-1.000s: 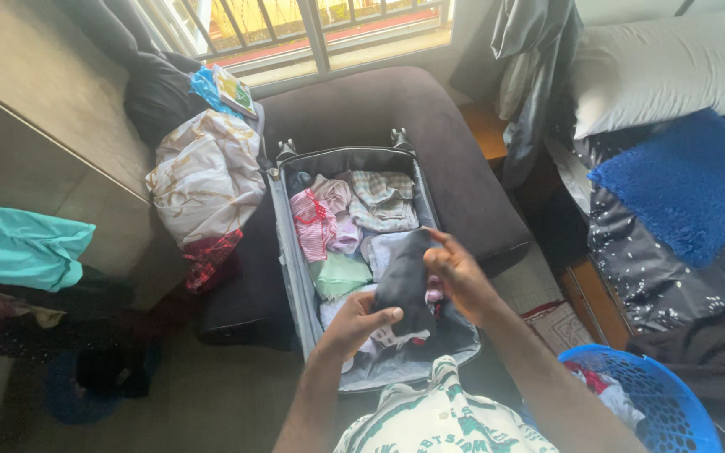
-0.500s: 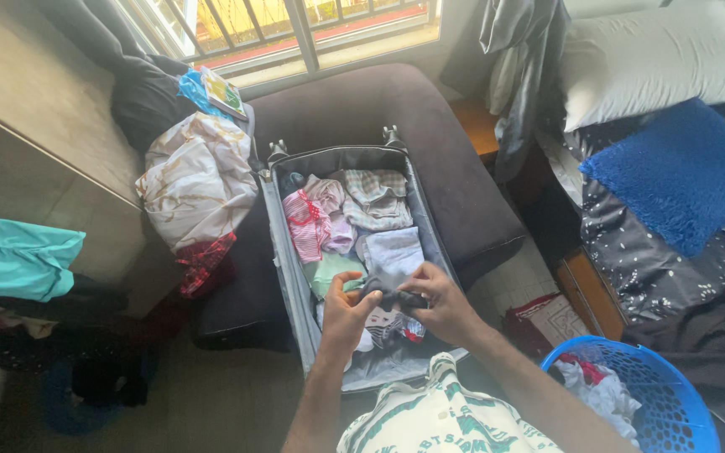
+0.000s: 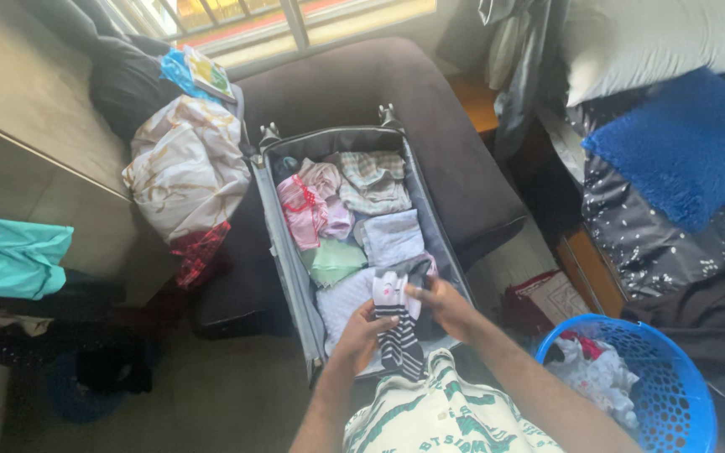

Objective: The person takes various clothing items from a blue laundry basket, unfolds them, and folds them by hand. The folded items are then placed into an open suitcase on a sofa.

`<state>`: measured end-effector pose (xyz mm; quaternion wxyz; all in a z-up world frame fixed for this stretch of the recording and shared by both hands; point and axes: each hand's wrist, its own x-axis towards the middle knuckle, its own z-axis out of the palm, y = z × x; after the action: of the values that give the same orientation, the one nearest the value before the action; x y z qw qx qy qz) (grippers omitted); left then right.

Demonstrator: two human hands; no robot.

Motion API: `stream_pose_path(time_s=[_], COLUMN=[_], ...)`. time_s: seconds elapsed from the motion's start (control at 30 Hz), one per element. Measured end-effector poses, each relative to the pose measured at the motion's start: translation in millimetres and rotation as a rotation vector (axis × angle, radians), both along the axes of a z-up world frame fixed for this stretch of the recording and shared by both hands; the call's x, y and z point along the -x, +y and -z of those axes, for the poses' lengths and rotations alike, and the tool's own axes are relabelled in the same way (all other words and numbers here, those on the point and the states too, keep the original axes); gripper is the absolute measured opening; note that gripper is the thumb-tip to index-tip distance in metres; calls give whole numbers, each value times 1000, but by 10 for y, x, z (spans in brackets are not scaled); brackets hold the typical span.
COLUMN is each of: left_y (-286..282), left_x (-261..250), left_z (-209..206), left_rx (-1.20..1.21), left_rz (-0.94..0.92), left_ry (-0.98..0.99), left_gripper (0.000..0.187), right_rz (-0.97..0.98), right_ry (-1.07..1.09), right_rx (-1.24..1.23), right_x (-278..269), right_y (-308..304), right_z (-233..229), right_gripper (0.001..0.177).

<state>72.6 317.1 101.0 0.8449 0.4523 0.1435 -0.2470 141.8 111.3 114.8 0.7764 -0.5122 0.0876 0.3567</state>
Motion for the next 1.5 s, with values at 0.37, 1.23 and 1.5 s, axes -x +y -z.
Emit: stream_pose_path(time_s=[0.37,1.23,1.5], left_y=[99,-626,-584], left_x=[519,-357,238], left_z=[1347,2539,2063], left_rx=[-489,-1469,-1394], left_rz=[160,64,157], left_ry=[350,-195,-221], left_gripper=[37,71,73], right_rz=[-62,-1070,-1142], right_ry=[163,-870,-784], right_rx=[280,1254,1308], right_x=[647,-374,-396], right_y=[-425,31,78], right_z=[1585,2986,2536], right_gripper=[60,77,77])
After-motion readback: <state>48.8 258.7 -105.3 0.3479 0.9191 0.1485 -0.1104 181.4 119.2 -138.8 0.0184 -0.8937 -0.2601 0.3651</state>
